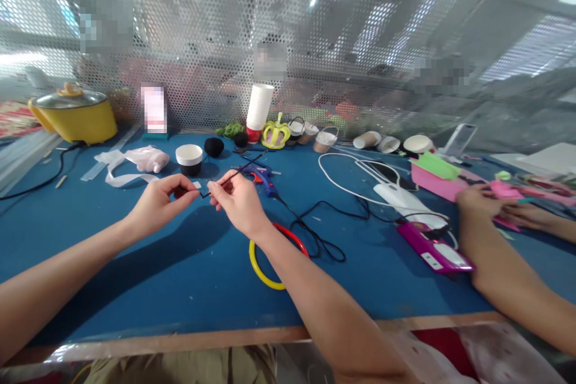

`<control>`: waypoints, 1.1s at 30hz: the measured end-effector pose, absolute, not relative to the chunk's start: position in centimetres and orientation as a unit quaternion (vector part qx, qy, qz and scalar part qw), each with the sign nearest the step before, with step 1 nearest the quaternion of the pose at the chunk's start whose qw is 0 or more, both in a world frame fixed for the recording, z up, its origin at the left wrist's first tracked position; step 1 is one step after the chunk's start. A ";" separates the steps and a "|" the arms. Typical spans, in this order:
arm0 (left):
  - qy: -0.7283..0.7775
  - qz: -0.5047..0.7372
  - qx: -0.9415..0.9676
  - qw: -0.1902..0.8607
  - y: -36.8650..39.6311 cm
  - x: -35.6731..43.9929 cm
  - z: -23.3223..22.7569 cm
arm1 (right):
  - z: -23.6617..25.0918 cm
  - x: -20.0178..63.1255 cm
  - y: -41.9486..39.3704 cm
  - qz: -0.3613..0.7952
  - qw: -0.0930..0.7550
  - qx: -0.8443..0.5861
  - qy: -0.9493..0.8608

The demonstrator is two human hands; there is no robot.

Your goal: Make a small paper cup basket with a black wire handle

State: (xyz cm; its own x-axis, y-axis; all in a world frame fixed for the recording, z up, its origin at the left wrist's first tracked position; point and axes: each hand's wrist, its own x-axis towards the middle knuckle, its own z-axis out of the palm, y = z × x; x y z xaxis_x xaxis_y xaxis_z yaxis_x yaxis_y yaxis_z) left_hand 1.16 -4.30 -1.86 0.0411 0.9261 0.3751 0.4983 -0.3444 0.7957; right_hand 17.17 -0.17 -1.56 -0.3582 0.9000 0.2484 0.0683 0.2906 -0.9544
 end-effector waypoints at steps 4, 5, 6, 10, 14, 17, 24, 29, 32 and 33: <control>0.515 0.451 0.704 0.189 -4.8 1.8 -1.8 | -1.8 17.1 -0.3 0.411 0.474 -0.369 -0.686; 0.512 0.451 0.706 0.190 -4.9 1.9 -1.9 | -1.8 17.1 -0.3 0.399 0.484 -0.370 -0.685; 0.509 0.451 0.707 0.195 -4.9 2.1 -2.0 | -1.9 17.0 -0.3 0.392 0.493 -0.371 -0.683; 0.512 0.467 0.668 0.273 -4.8 2.6 -2.8 | -2.1 16.8 -0.2 0.435 0.513 -0.364 -0.644; 0.494 0.497 0.605 0.378 -4.5 2.6 -3.2 | -2.1 16.5 -0.1 0.572 0.513 -0.314 -0.559; 0.482 0.504 0.589 0.407 -4.3 2.5 -3.1 | -1.9 16.5 -0.1 0.633 0.489 -0.294 -0.524; 0.489 0.500 0.608 0.376 -3.9 1.8 -2.8 | -1.9 16.7 -0.1 0.612 0.472 -0.308 -0.554; 0.511 0.497 0.641 0.285 -4.3 1.7 -2.4 | -1.9 17.0 0.0 0.484 0.479 -0.349 -0.643; 0.516 0.484 0.666 0.238 -4.7 2.0 -2.1 | -1.8 17.1 -0.1 0.434 0.485 -0.366 -0.665; 0.516 0.477 0.674 0.227 -4.8 2.1 -2.0 | -1.7 17.1 -0.2 0.422 0.488 -0.370 -0.668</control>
